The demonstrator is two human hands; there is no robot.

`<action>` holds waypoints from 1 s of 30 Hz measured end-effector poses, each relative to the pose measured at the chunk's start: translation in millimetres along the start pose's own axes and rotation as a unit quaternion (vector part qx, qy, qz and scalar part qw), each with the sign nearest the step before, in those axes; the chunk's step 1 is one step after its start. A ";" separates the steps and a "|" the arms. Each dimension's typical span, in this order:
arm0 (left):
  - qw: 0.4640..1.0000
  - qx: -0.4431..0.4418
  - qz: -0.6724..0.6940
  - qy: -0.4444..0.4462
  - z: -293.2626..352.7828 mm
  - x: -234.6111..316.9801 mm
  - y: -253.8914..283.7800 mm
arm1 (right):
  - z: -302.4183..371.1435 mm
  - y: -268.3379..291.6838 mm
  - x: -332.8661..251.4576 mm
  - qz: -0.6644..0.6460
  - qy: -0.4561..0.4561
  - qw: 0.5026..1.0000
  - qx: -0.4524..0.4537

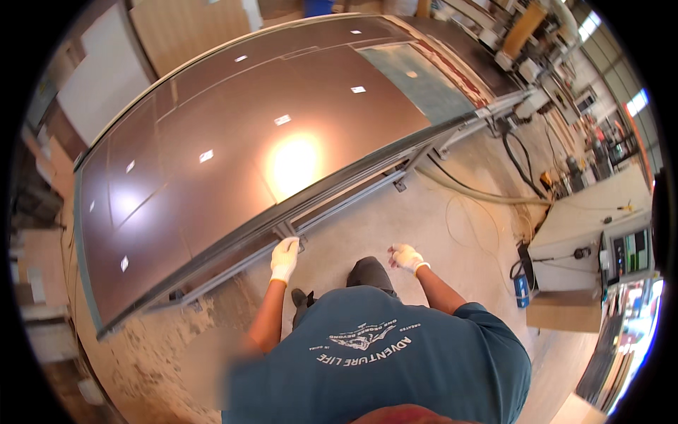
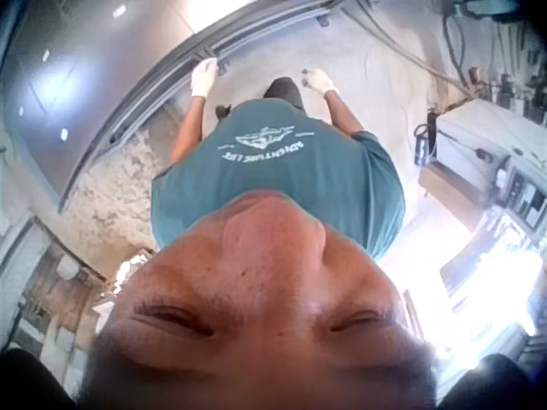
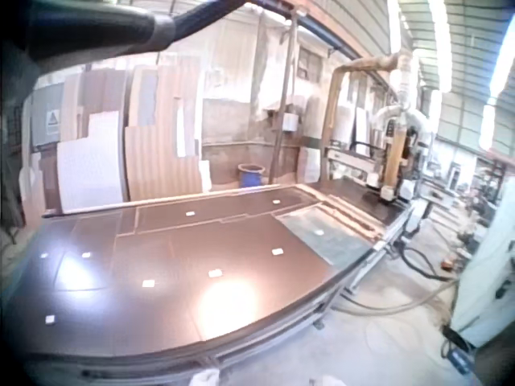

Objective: The person wipes the surface of large rectangular panels with a white cloth, then repeatedly picks up and places down the panels on a metal table and the floor. The person also briefly handles a smartphone and a long thin strip.

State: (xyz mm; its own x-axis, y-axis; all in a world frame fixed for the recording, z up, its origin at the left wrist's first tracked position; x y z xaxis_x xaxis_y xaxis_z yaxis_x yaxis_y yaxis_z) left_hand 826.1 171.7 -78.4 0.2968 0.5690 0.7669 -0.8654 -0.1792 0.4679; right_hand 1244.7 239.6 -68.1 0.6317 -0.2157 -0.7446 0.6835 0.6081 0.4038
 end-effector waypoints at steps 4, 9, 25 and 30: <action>0.989 0.068 -0.068 -0.113 -94.6 113.2 -50.3 | -80.4 92.1 -8.2 -0.028 0.078 0.980 0.180; 0.955 0.205 -0.152 -0.148 -221.7 213.2 -127.7 | -251.9 265.0 -47.6 0.104 0.210 0.932 0.276; 0.917 0.273 -0.277 -0.085 -267.2 284.6 -175.9 | -428.7 432.3 -93.6 0.285 -0.032 0.920 0.267; 0.913 0.273 -0.296 -0.060 -267.4 281.8 -179.4 | -435.8 464.4 -98.7 0.238 -0.015 0.945 0.222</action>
State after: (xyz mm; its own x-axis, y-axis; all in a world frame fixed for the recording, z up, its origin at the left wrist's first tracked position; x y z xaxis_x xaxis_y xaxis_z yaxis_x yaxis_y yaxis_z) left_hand 957.1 578.8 -63.7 0.7182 0.6093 0.3361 -0.2181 -0.2616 0.9402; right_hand 1340.3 876.3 -38.8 0.9122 -0.0247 -0.4089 0.4006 0.2622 0.8779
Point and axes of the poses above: each hand's wrist, its own z-axis away from the middle knuckle, its own y-axis out of the back of the hand, x = y × z, the point moved 1 cm from there along -z, towards the middle knuckle, and after that the axes turned 14 degrees about y, right-handed, at the moved point
